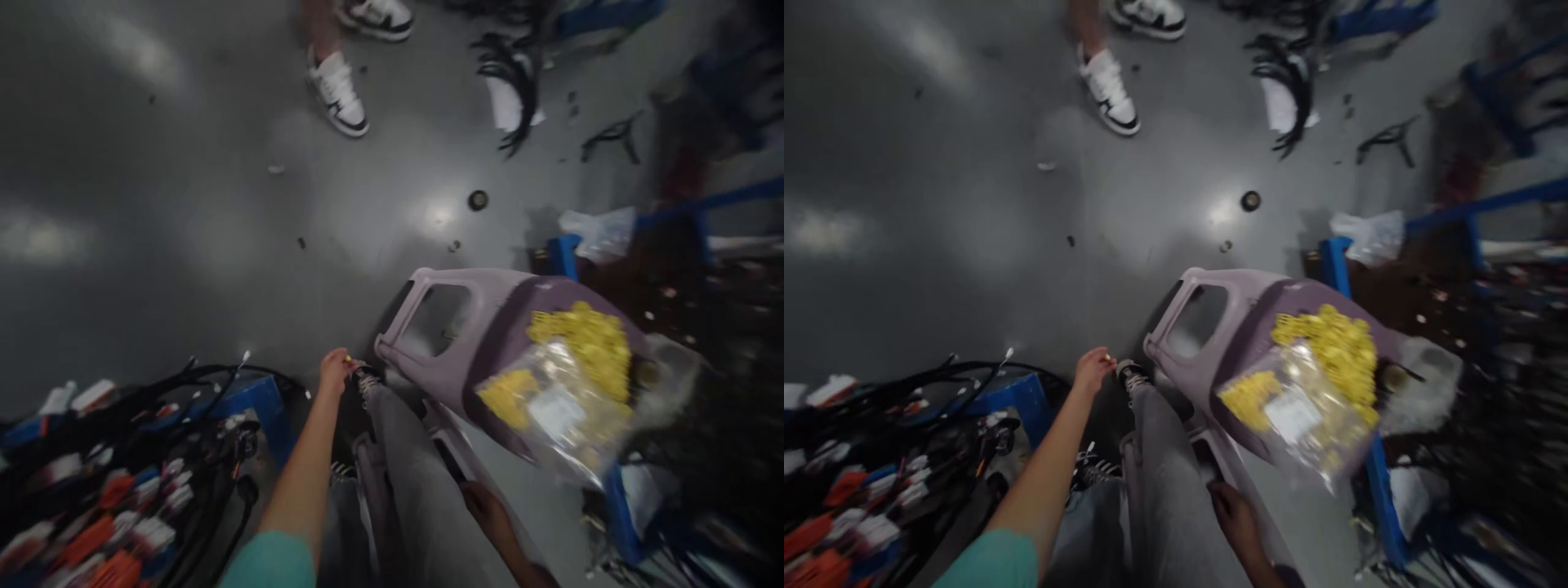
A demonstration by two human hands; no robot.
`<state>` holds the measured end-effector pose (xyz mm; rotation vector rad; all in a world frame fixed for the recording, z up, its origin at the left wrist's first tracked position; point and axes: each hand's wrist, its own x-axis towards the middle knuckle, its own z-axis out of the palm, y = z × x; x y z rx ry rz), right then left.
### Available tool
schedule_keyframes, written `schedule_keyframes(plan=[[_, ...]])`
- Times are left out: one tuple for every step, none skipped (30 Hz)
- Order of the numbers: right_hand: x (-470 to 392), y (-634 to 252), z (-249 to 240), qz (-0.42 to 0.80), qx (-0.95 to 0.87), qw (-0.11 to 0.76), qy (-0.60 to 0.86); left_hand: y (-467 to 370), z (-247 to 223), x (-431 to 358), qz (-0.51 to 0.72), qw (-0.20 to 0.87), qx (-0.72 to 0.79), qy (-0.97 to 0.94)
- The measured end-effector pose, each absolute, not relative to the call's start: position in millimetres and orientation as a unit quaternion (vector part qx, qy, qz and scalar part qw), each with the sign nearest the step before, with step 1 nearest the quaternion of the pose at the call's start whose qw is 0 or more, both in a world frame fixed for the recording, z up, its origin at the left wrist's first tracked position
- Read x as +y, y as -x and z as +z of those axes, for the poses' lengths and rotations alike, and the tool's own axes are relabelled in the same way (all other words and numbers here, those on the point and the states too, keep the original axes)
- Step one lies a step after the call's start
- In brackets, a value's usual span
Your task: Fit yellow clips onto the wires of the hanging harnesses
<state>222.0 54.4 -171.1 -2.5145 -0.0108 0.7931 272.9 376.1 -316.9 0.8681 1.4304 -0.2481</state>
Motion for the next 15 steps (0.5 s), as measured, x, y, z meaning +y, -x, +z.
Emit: schedule_keyframes(plan=[[56.6,-219.6,-157.9,0.290,0.002,0.275,0.916,-280.3,-288.1,363.4,-0.123,0.681,0.606,-0.392],[61.3,-219.0,-145.2,0.285,0.010,0.299,0.911,-287.1,-259.2,351.3,-0.138,0.696,0.578,-0.402],[68.1,-220.7,-132.5,0.274,0.018,0.319,0.907,-293.0,-230.5,339.6,-0.157,0.708,0.550,-0.414],[76.5,-224.8,-119.6,0.257,0.022,0.336,0.906,-297.6,-202.3,328.3,-0.180,0.717,0.521,-0.427],[85.8,-231.1,-106.1,0.240,0.021,0.352,0.904,-300.8,-174.9,317.4,-0.205,0.724,0.490,-0.439],[95.2,-239.2,-91.9,0.225,0.004,0.372,0.900,-302.6,-148.8,306.9,-0.233,0.728,0.459,-0.452],[104.1,-248.2,-77.2,0.213,-0.023,0.392,0.895,-303.1,-124.1,297.1,-0.261,0.730,0.428,-0.464],[111.9,-257.6,-62.3,0.202,-0.044,0.406,0.890,-302.4,-101.2,288.0,-0.288,0.731,0.398,-0.473],[118.3,-266.4,-47.5,0.197,-0.063,0.417,0.885,-301.1,-80.4,280.0,-0.312,0.730,0.371,-0.481],[122.9,-274.4,-33.4,0.201,-0.078,0.425,0.879,-299.6,-61.7,273.1,-0.332,0.728,0.348,-0.489],[125.8,-280.9,-20.4,0.209,-0.087,0.431,0.873,-298.3,-45.1,267.4,-0.348,0.724,0.330,-0.496],[126.9,-286.1,-9.0,0.221,-0.093,0.436,0.868,-297.8,-30.4,262.9,-0.360,0.718,0.317,-0.504],[126.3,-289.9,0.4,0.233,-0.094,0.440,0.862,-298.4,-17.5,259.6,-0.369,0.712,0.308,-0.512],[124.2,-292.6,7.6,0.242,-0.093,0.444,0.858,-300.4,-6.0,257.2,-0.377,0.705,0.300,-0.520],[120.6,-294.6,12.4,0.246,-0.091,0.448,0.855,-303.9,4.3,255.6,-0.385,0.699,0.294,-0.526]])
